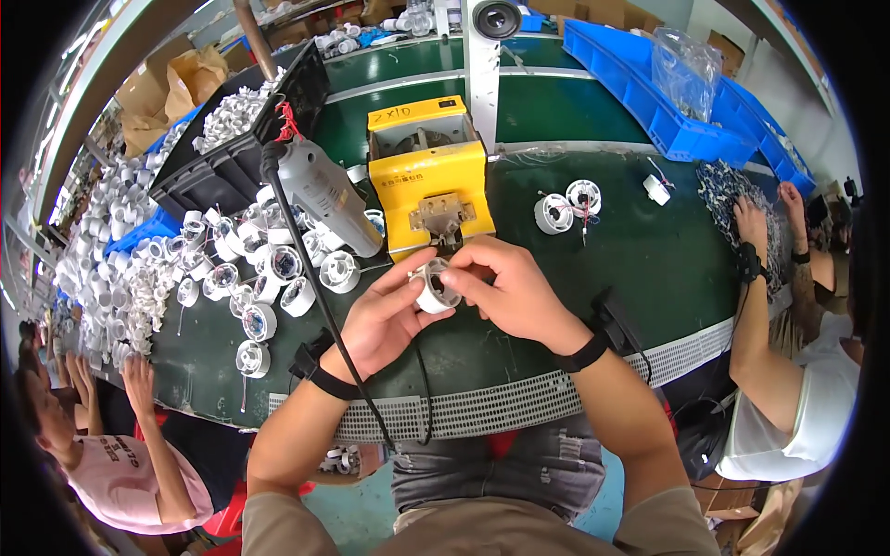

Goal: The person picks up a camera housing, inserts a circuit board, and secures it with screws using a power screwdriver. They then connect a wire to the board and set the unit aside before repeating the process.

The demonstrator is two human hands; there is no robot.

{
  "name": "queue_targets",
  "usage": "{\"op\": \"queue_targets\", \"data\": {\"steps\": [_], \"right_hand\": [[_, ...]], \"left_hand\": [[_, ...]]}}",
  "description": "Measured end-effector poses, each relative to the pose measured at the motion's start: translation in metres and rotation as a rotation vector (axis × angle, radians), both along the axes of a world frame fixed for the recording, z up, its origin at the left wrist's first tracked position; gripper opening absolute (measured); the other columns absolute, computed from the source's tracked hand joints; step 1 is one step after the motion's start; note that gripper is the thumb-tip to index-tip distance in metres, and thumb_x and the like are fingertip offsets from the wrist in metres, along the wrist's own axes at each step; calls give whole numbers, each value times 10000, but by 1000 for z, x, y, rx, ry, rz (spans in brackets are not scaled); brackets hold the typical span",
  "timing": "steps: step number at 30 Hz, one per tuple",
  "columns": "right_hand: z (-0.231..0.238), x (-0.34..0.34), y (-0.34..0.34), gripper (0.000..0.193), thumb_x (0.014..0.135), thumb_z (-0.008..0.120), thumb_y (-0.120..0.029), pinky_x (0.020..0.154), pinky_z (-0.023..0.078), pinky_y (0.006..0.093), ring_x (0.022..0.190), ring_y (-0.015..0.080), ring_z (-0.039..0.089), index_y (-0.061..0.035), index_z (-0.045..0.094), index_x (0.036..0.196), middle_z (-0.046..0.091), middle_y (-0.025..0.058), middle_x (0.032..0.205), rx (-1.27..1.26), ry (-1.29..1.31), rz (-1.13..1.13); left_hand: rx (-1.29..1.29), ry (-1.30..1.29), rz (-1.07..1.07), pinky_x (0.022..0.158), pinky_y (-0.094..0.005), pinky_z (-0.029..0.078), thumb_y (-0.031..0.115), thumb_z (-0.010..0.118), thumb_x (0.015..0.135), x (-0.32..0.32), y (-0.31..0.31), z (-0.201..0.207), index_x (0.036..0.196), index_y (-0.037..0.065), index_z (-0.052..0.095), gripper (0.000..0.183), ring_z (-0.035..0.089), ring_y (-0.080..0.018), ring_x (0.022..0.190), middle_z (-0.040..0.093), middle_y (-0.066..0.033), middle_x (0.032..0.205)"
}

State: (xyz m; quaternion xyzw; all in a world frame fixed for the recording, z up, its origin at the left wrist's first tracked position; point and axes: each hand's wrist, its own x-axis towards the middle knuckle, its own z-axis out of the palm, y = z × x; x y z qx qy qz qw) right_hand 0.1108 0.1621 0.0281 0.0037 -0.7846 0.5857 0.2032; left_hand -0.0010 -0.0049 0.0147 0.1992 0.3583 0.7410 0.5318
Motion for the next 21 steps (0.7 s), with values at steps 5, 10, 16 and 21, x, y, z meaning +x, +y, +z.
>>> {"op": "queue_targets", "data": {"steps": [5,10,16,21], "right_hand": [[20,12,1,327,692,740,14,638,475,244,871,150,577,-23,580,975,525,67,959,222,64,-191],[25,18,6,188,755,650,49,611,484,264,745,231,609,-2,621,934,607,100,892,503,239,-250],[17,23,7,110,823,635,17,557,472,228,601,118,586,29,634,932,635,62,749,-83,-154,-3],[13,8,0,112,838,610,55,588,490,229,655,119,602,50,632,948,622,80,847,-181,40,101]], "left_hand": [[144,-57,21,1015,-464,423,208,535,947,-1,5,-14,1318,52,477,407,516,-247,1196,537,-110,1287],[186,-52,88,1005,-410,443,176,485,977,6,9,-11,1316,68,484,356,538,-211,1162,555,-81,1253],[204,-9,26,1040,-358,393,113,510,954,9,13,-11,1390,96,404,449,498,-178,1206,510,-71,1314],[201,52,-38,1053,-427,365,160,504,953,4,3,-3,1398,88,388,465,477,-253,1235,464,-102,1365]]}}
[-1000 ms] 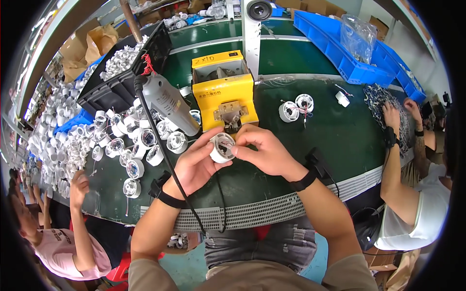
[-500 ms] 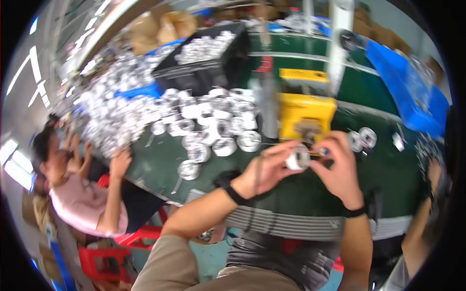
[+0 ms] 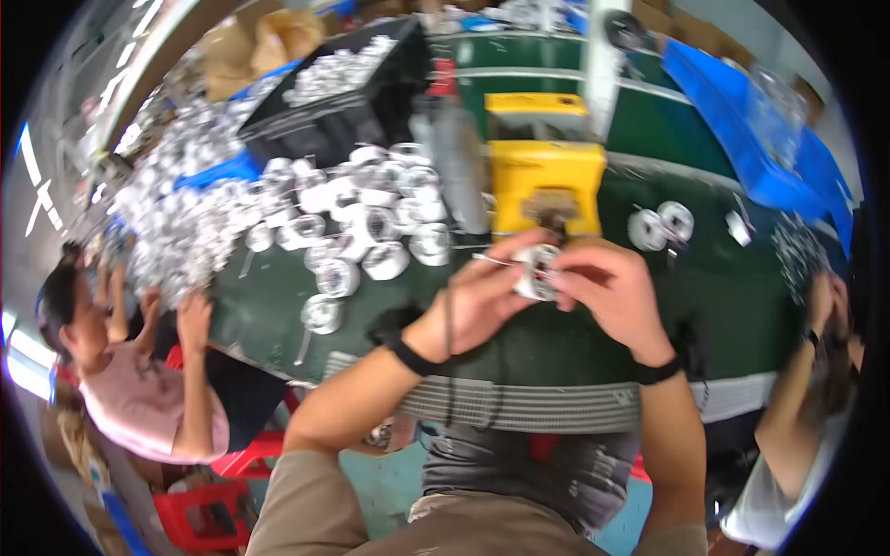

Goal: The person picks up a camera housing, inserts a circuit board, and secures it with screws using a power screwdriver. They then connect a wire to the board and set the unit aside before repeating the process.

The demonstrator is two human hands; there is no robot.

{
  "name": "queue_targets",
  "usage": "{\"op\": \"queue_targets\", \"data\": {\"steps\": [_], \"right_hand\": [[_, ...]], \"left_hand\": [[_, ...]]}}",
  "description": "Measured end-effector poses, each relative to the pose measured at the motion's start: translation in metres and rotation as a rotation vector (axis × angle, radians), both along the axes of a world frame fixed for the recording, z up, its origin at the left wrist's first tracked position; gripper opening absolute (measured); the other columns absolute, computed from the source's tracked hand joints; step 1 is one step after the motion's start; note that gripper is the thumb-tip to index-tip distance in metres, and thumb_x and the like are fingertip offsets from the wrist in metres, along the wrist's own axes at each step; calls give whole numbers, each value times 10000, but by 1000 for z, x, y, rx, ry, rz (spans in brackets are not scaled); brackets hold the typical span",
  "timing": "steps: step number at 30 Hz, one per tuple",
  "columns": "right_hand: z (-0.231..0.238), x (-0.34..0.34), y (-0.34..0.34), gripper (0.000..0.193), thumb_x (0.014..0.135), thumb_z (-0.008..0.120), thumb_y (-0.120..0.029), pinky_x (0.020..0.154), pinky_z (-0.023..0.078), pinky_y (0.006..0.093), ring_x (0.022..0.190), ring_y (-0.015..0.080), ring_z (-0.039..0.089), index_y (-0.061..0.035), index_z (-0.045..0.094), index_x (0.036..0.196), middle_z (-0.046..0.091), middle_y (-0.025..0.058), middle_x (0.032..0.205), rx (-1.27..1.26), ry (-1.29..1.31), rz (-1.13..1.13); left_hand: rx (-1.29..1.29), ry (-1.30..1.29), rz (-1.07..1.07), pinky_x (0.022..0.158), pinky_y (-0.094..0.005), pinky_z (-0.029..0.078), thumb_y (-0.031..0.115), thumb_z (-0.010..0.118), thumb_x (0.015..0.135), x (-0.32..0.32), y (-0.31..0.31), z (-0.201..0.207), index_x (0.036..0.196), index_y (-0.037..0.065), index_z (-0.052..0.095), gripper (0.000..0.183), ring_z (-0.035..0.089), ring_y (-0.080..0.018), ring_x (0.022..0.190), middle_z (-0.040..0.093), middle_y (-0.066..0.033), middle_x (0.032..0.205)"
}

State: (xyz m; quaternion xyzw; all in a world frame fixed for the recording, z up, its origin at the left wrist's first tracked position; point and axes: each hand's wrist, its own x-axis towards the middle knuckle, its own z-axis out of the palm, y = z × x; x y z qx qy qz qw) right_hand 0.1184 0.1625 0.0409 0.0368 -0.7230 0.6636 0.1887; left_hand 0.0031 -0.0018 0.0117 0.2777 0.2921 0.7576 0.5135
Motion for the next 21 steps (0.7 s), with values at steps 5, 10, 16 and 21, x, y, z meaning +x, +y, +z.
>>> {"op": "queue_targets", "data": {"steps": [5,10,16,21], "right_hand": [[-3,-2,8,165,846,625,35,621,503,223,687,107,614,39,653,1009,633,77,882,86,-5,0],[-7,2,2,125,830,655,28,603,503,204,680,87,610,31,648,955,665,77,896,-89,-118,-71],[-5,-3,-3,135,748,732,15,629,485,231,715,109,610,20,643,849,635,65,820,302,69,-208],[-8,3,3,179,665,756,-1,696,482,314,784,225,608,-9,651,811,612,90,829,523,194,-347]], "left_hand": [[-14,-11,61,1070,-385,353,59,455,955,1,2,4,1409,77,377,461,445,-224,1262,416,-95,1408],[-47,-20,-5,1072,-384,353,40,447,954,6,6,-1,1416,55,358,471,431,-214,1270,415,-97,1407],[2,-54,17,1073,-351,345,33,427,961,7,0,3,1423,54,338,470,425,-198,1274,432,-90,1391],[-20,-4,-24,1072,-327,326,123,499,956,10,12,-9,1458,85,282,548,411,-171,1278,406,-57,1400]]}}
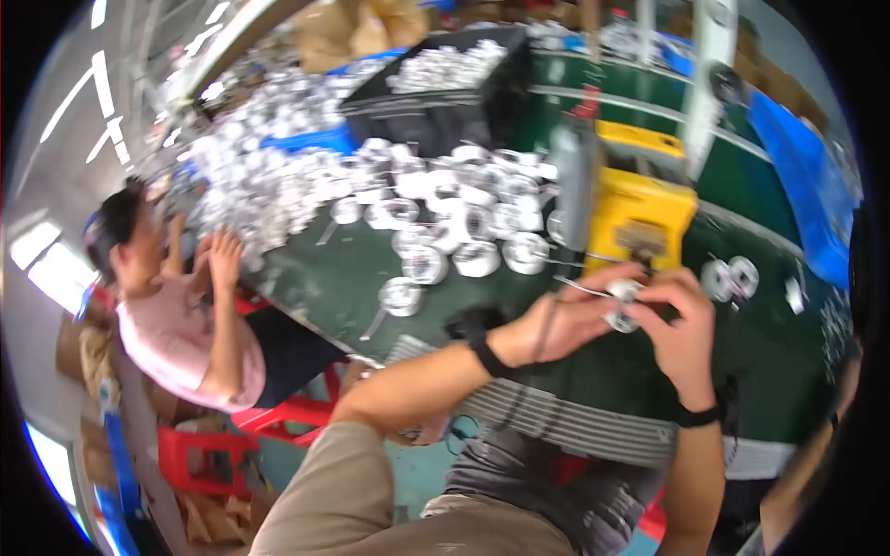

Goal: The person picks up a camera housing, inserts a circuit board, and secures it with screws using a power screwdriver. They then connect a wire to the board and set the unit aside before repeating the process.

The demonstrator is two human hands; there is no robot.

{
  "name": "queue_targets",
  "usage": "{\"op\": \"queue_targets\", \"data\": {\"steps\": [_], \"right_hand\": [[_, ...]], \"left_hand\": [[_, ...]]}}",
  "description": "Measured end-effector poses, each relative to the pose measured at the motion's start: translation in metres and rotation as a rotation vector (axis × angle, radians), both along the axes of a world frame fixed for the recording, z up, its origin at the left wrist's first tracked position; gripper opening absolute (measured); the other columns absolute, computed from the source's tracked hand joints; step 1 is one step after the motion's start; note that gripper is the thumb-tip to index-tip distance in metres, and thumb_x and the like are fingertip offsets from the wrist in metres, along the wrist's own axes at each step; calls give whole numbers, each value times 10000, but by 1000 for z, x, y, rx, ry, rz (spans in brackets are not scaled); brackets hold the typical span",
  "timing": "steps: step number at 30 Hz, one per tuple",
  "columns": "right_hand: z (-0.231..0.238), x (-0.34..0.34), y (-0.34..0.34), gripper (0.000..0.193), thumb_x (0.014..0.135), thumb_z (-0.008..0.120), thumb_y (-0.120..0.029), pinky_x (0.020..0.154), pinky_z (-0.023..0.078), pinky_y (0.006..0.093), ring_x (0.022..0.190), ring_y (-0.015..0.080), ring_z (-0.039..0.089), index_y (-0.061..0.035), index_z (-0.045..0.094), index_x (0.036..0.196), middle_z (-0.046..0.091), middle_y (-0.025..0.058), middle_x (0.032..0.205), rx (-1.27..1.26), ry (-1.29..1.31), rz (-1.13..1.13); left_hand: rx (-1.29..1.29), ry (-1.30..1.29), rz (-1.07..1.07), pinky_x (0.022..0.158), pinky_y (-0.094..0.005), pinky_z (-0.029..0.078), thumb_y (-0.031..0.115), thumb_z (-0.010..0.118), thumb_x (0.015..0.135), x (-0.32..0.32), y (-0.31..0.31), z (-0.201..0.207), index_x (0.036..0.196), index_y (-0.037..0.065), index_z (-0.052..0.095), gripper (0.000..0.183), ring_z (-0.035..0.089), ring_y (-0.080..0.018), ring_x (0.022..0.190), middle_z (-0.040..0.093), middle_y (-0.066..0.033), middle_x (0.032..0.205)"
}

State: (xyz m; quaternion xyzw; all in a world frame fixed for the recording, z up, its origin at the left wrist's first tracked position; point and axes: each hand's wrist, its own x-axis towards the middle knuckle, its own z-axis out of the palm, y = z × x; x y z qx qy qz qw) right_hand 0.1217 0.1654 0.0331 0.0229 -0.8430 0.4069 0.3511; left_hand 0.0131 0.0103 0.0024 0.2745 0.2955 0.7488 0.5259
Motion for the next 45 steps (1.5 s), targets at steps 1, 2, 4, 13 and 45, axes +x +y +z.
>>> {"op": "queue_targets", "data": {"steps": [1,2,4,13,45], "right_hand": [[-1,-3,-4,191,657,757,1,693,478,300,793,215,599,-11,644,810,579,87,843,-9,-19,-28],[7,0,-9,265,654,746,13,687,475,286,794,199,596,-15,626,888,552,78,834,-72,-87,-43],[-6,-7,-14,351,690,720,27,662,467,252,777,139,586,-11,577,1008,578,57,875,-290,-83,32],[-13,-10,-10,164,794,662,20,677,456,224,759,107,583,25,610,949,619,57,877,-261,-258,93],[52,-90,-28,336,930,531,-155,451,395,265,460,127,477,-27,402,1212,491,47,624,-564,431,-166]], "left_hand": [[26,-12,-7,1078,-333,316,123,500,956,-1,-1,-4,1468,93,262,565,401,-174,1286,398,-58,1405],[100,3,-19,1085,-336,302,124,501,956,2,1,-5,1479,96,229,590,385,-175,1297,381,-57,1414],[169,74,-10,1104,-345,263,131,501,956,5,0,-5,1499,97,145,650,345,-182,1324,336,-53,1440],[-181,502,214,763,-234,524,8,571,890,-7,-12,3,1346,4,426,478,588,-97,874,600,-52,1021],[-451,140,122,771,-371,594,-1,517,892,-22,-3,-6,1194,-19,479,305,657,-250,862,580,-107,1028]]}}
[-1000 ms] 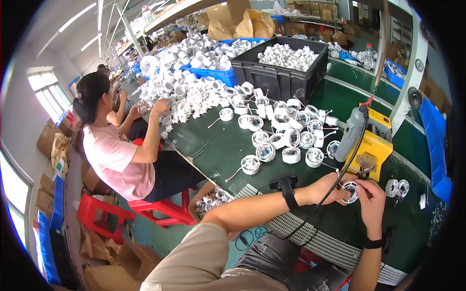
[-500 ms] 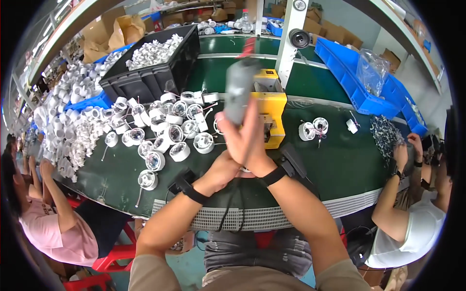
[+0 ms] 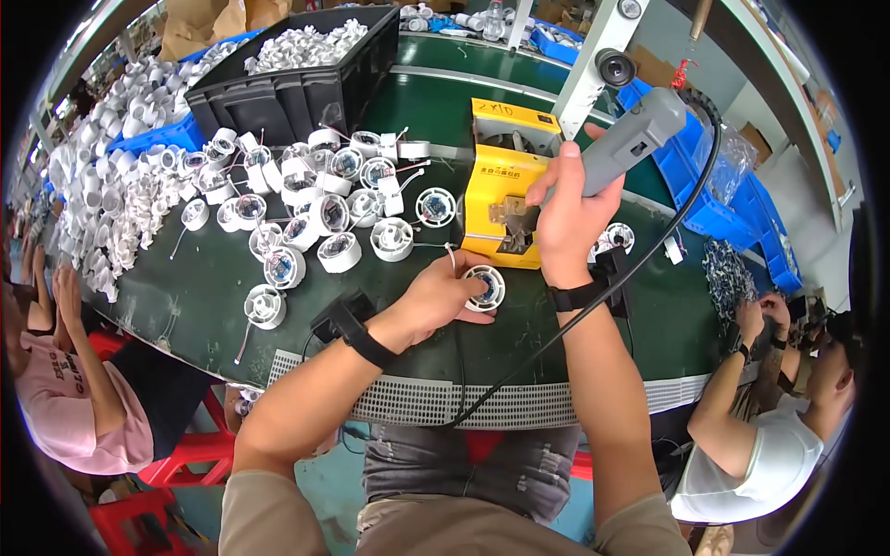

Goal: The person picks up a camera housing, inserts a circuit board, and secures it with screws using a power screwdriver. They then connect a wire to the board and set the unit aside before repeating the process.

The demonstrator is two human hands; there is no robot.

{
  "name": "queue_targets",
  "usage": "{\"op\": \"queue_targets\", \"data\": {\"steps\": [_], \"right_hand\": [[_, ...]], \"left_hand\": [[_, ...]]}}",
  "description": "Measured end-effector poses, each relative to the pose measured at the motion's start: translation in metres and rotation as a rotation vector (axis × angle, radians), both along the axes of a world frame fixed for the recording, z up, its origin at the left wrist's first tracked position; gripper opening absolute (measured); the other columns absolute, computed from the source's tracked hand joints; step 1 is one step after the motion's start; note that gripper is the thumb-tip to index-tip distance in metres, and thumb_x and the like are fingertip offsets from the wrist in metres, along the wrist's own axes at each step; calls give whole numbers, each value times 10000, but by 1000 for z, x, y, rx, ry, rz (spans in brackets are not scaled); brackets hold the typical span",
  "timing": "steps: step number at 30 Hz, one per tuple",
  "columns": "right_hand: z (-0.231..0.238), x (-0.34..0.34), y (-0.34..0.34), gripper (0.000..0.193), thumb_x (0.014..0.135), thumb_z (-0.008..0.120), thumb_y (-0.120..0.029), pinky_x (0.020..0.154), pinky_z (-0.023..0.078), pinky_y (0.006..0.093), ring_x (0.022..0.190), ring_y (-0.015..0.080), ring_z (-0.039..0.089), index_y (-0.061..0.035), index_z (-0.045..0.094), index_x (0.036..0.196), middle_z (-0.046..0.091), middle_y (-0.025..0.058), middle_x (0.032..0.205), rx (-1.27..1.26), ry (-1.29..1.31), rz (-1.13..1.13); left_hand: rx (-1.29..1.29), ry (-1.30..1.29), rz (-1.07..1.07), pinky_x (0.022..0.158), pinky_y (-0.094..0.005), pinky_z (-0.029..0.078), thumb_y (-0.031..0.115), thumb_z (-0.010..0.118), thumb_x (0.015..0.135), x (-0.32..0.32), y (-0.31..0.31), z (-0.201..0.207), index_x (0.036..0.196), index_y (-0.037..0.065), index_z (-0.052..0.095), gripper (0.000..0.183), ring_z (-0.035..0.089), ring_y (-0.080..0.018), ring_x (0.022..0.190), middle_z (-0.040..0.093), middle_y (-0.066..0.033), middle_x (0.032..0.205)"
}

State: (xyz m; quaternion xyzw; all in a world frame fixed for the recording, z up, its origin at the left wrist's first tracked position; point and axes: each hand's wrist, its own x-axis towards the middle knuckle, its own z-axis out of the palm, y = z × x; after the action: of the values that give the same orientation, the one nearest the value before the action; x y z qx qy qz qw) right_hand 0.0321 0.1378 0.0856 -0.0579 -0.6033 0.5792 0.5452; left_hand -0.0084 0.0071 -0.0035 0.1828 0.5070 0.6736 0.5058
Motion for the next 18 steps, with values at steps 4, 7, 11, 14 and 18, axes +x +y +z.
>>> {"op": "queue_targets", "data": {"steps": [4,7,11,14,18], "right_hand": [[0,0,1,309,930,532,-157,451,394,265,462,128,478,-25,407,1181,489,46,618,10,-23,-3],[-3,-3,3,285,930,531,-153,449,391,266,462,129,480,-25,409,1154,488,45,615,9,-21,17],[-5,-3,6,272,928,527,-142,445,388,268,456,134,480,-24,403,1140,486,49,612,36,-27,74],[-3,7,0,282,930,514,-149,446,392,270,448,139,471,-18,396,1151,483,60,608,6,-64,87],[-16,31,-16,310,936,475,-165,453,409,280,442,143,454,-12,376,1186,467,74,596,-50,-77,180]], "left_hand": [[-18,-11,-2,766,-369,596,3,517,895,0,1,2,1193,-20,478,302,660,-251,855,589,-110,1022],[-31,-28,6,758,-362,598,9,511,901,-2,1,0,1195,-26,480,298,665,-252,844,596,-112,1017],[-45,-41,-4,752,-348,600,25,496,913,-2,1,2,1210,-35,488,303,671,-250,836,600,-118,1032],[-48,-26,-5,758,-347,599,32,489,917,-1,1,5,1220,-36,491,310,671,-251,841,604,-122,1031],[-42,-21,9,763,-352,597,27,482,918,1,1,4,1212,-36,491,301,672,-254,851,606,-125,1028]]}}
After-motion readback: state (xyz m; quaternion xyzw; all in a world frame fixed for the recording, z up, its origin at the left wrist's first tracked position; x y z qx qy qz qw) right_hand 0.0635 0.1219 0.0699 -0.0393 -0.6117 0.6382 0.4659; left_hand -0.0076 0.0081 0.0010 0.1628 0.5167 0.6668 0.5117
